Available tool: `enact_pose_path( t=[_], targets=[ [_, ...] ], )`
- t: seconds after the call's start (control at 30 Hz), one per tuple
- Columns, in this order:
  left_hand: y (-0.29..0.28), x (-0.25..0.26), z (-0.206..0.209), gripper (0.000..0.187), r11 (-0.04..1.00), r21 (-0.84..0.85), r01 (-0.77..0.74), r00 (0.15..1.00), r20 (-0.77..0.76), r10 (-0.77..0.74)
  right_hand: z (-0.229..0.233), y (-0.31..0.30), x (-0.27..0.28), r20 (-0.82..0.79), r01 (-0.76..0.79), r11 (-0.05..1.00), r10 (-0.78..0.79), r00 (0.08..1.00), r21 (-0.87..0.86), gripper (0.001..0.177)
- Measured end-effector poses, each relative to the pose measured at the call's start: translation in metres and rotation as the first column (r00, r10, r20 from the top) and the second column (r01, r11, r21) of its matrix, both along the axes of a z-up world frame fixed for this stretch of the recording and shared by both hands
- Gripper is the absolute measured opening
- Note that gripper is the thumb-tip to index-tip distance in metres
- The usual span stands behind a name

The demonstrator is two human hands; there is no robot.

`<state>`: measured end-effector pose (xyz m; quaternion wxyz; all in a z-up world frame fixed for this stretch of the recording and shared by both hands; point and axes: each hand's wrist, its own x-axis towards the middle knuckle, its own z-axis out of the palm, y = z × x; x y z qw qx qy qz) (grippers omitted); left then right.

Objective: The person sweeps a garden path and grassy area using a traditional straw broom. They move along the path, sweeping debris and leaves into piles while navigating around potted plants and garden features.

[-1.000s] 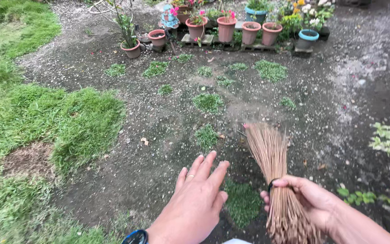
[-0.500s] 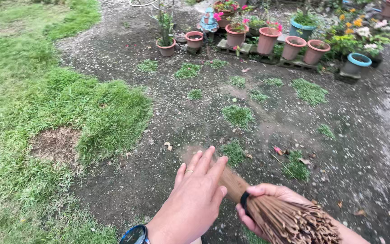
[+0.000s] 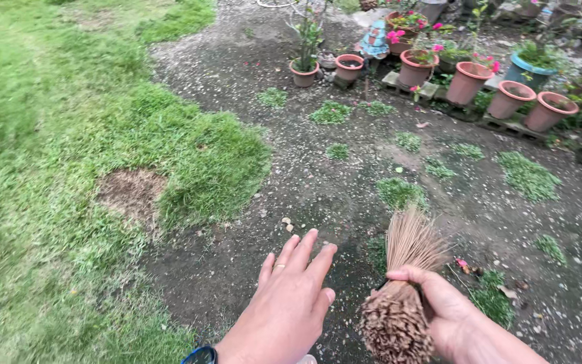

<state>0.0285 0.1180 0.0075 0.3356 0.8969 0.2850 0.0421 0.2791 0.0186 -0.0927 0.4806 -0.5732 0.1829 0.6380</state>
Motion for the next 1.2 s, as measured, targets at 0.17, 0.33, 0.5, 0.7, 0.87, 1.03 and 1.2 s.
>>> enact_pose_path(
  t=[0.17, 0.33, 0.5, 0.7, 0.87, 1.03, 1.2],
  targets=[
    [0.001, -0.002, 0.000, 0.064, 0.995, -0.007, -0.102, 0.994, -0.027, 0.102, 0.026, 0.029, -0.006, -0.072, -0.002, 0.988, 0.014, 0.997, 0.156, 0.025],
    [0.003, -0.003, 0.004, 0.063, 0.987, 0.004, -0.162, 0.987, 0.017, 0.162, 0.005, 0.060, -0.019, -0.444, -0.162, 0.978, 0.203, 0.873, 0.129, 0.034],
    [0.011, -0.001, 0.008, 0.064, 0.964, 0.000, -0.267, 0.963, -0.027, 0.267, -0.039, 0.092, 0.010, -0.474, -0.389, 0.908, 0.415, 0.777, 0.156, 0.030],
    [0.020, 0.003, 0.006, 0.062, 0.940, -0.011, -0.340, 0.939, -0.058, 0.339, -0.047, 0.127, 0.028, -0.002, -0.493, 0.863, 0.496, 0.868, 0.109, 0.017],
    [0.030, 0.019, 0.000, 0.063, 0.921, -0.013, -0.388, 0.918, -0.086, 0.386, 0.001, 0.128, 0.017, -0.072, -0.359, 0.928, 0.353, 0.933, -0.101, 0.022],
    [0.044, 0.042, 0.007, 0.063, 0.925, 0.012, -0.380, 0.922, -0.072, 0.380, -0.005, 0.149, 0.035, -0.325, -0.428, 0.896, 0.443, 0.835, 0.122, 0.025],
    [0.050, 0.054, 0.020, 0.063, 0.922, -0.041, -0.384, 0.919, -0.107, 0.378, -0.045, 0.187, 0.078, -0.340, -0.428, 0.893, 0.449, 0.827, 0.137, 0.022]
  ],
)
